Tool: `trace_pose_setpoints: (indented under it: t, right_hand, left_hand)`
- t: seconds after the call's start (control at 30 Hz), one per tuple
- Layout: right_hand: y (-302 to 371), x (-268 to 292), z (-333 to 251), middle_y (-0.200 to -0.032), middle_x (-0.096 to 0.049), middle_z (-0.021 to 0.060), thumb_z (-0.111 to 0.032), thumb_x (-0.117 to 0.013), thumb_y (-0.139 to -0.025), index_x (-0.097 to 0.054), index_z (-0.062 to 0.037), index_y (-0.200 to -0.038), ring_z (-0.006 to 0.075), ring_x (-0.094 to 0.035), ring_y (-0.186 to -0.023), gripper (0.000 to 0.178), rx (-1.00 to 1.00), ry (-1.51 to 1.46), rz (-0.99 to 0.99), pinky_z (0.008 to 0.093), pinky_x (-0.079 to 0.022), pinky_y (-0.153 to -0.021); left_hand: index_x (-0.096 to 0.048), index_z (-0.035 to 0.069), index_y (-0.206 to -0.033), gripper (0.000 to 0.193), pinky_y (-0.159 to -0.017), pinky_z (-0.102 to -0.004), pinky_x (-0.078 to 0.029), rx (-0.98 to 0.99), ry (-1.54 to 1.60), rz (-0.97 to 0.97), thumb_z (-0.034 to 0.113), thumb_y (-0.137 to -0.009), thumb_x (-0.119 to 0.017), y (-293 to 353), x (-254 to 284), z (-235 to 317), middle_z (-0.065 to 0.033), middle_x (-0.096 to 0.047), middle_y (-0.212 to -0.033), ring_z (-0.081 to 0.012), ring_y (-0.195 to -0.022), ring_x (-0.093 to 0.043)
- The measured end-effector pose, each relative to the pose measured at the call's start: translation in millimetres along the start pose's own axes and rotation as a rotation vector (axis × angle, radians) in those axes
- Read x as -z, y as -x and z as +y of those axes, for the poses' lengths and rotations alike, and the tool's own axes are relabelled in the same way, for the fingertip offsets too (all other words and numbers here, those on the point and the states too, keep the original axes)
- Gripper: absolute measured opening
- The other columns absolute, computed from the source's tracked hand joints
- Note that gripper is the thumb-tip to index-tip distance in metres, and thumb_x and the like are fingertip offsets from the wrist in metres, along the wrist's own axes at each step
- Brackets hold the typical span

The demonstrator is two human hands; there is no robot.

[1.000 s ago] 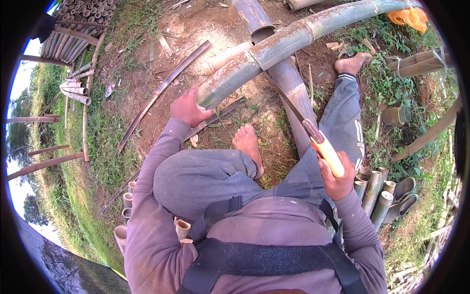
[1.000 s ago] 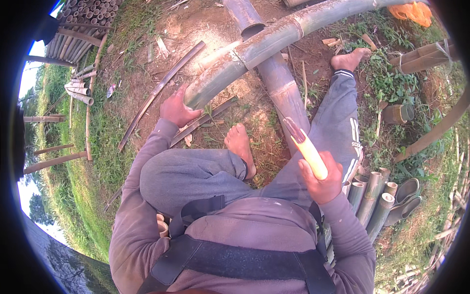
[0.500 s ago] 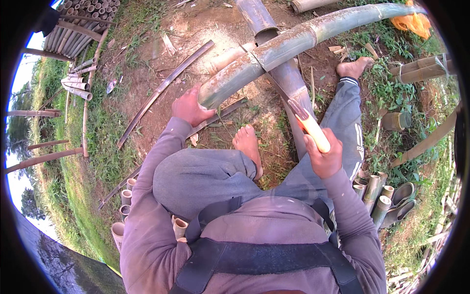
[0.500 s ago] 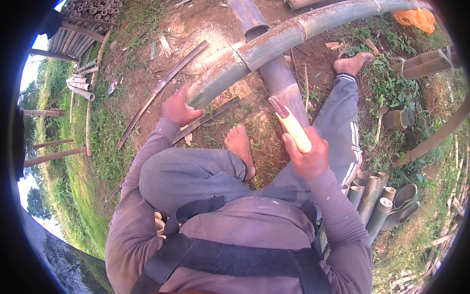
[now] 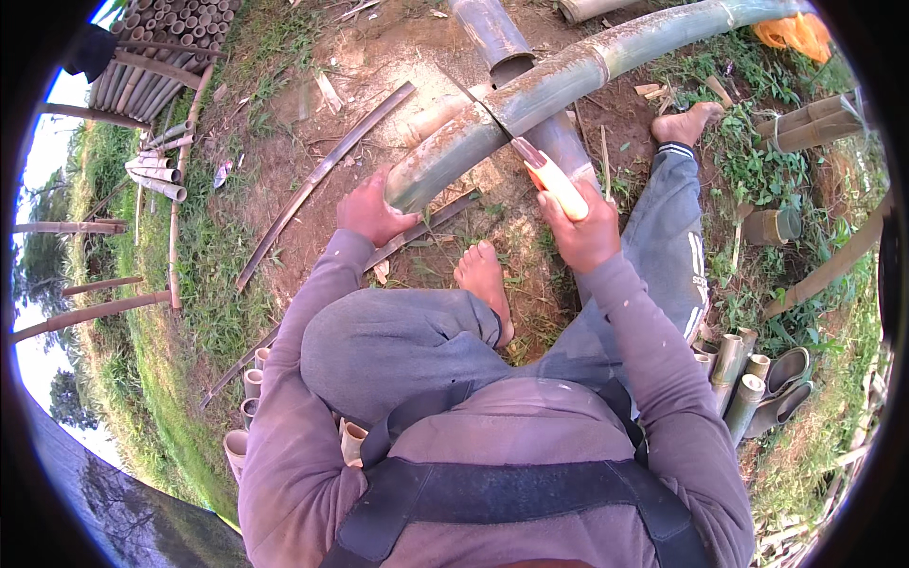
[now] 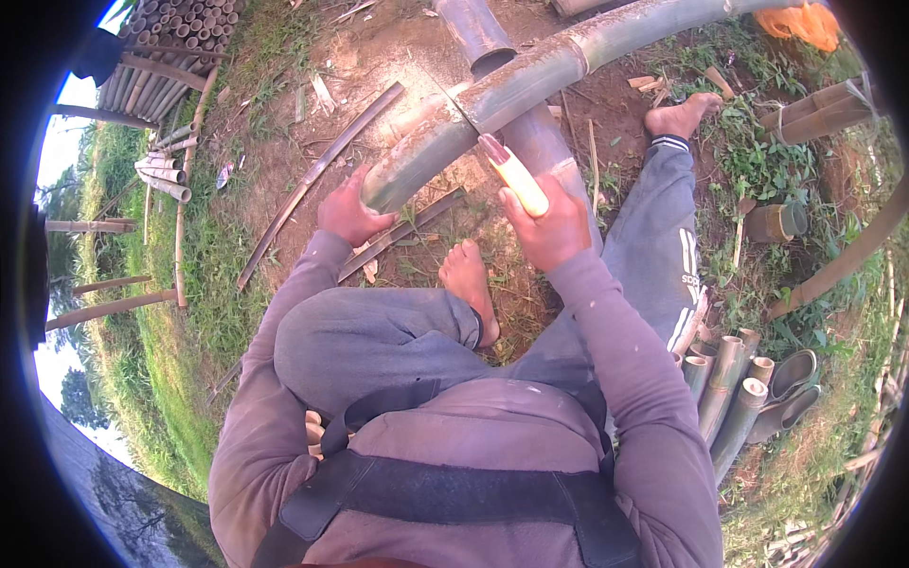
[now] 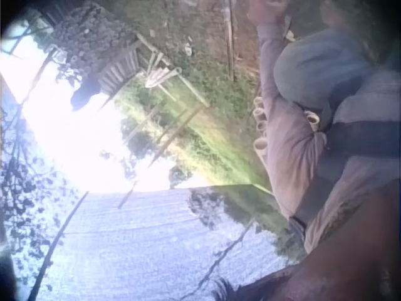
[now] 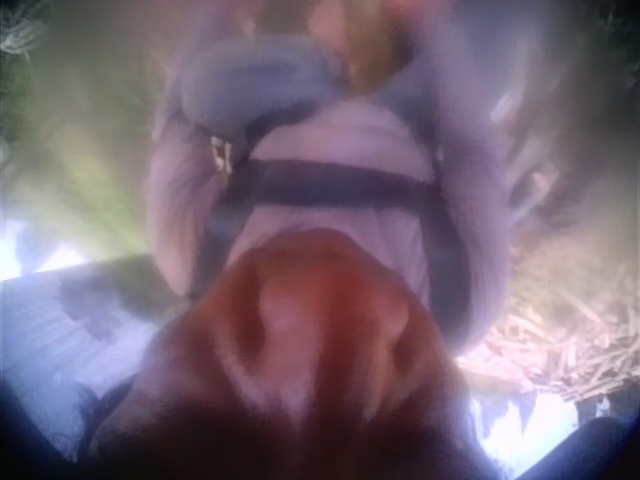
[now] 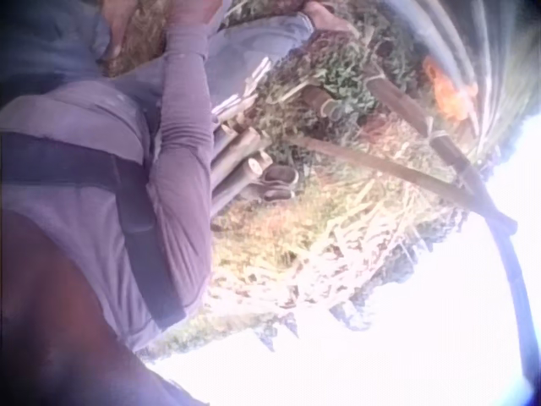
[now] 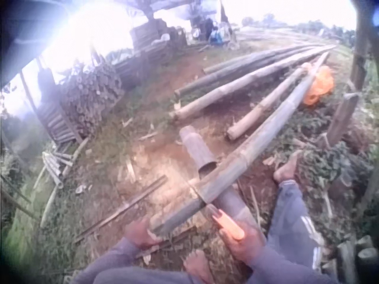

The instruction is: The person sits on the ground and uses a hand saw to cut long bamboo poles into shorter sections. They repeatedly position the bamboo, saw through it, and stack the cut pieces nearby.

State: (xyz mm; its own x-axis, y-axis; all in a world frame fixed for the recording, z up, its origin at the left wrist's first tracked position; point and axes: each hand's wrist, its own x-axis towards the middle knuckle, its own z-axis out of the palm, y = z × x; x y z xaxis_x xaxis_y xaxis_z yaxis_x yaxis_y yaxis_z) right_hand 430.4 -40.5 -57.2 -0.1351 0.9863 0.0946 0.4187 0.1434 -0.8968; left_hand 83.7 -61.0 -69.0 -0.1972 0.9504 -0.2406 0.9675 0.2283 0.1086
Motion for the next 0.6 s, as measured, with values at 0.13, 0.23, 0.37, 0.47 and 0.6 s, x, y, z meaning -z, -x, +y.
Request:
trace_pose_setpoints:
  t: [0.13,0.23,0.37,0.47,0.6]
  right_hand:
    - [111,88,-11,-0.069,-0.069,0.0099,-0.007,-0.084,-0.090,-0.067,0.0000,-0.099,0.0240,-0.071,-0.059,0.020,-0.017,0.078,-0.065,0.0351,-0.053,-0.056]
    - [120,94,-13,-0.070,-0.068,0.0098,-0.006,-0.085,-0.088,-0.067,0.0002,-0.098,0.0247,-0.071,-0.060,0.021,0.007,0.135,-0.043,0.0353,-0.053,-0.057]
    - [26,18,22,-0.072,-0.069,0.0172,-0.014,-0.084,-0.091,-0.065,-0.0024,-0.094,0.0364,-0.069,-0.062,0.023,0.140,0.041,0.025,0.0417,-0.053,-0.056]
    - [-42,-27,4,-0.073,-0.069,0.0196,-0.021,-0.083,-0.093,-0.065,-0.0041,-0.095,0.0398,-0.070,-0.066,0.025,0.116,0.084,0.034,0.0451,-0.053,-0.058]
    - [-1,6,-3,-0.073,-0.069,0.0182,-0.020,-0.083,-0.092,-0.066,-0.0034,-0.097,0.0373,-0.071,-0.065,0.024,0.108,0.061,0.026,0.0436,-0.054,-0.059]
  left_hand:
    - [-0.047,0.014,-0.156,0.107,-0.102,-0.0498,-0.057,-0.028,0.074,0.044,0.055,-0.067,-0.089,5,-17,-10,-0.0224,-0.070,-0.132,-0.0397,-0.117,-0.071]
    - [-0.048,0.013,-0.156,0.107,-0.102,-0.0494,-0.056,-0.022,0.084,0.041,0.055,-0.067,-0.090,5,-19,-8,-0.0213,-0.071,-0.133,-0.0392,-0.119,-0.071]
    - [-0.047,0.012,-0.156,0.108,-0.103,-0.0491,-0.056,-0.043,0.091,0.051,0.056,-0.067,-0.090,1,-19,-4,-0.0213,-0.069,-0.135,-0.0392,-0.120,-0.070]
    - [-0.046,0.011,-0.156,0.109,-0.104,-0.0486,-0.055,-0.050,0.080,0.062,0.056,-0.067,-0.090,-2,-25,-4,-0.0212,-0.068,-0.138,-0.0384,-0.122,-0.069]
    - [-0.046,0.008,-0.157,0.111,-0.105,-0.0482,-0.054,-0.026,0.039,0.030,0.056,-0.067,-0.090,-2,-24,-8,-0.0241,-0.068,-0.136,-0.0412,-0.124,-0.068]
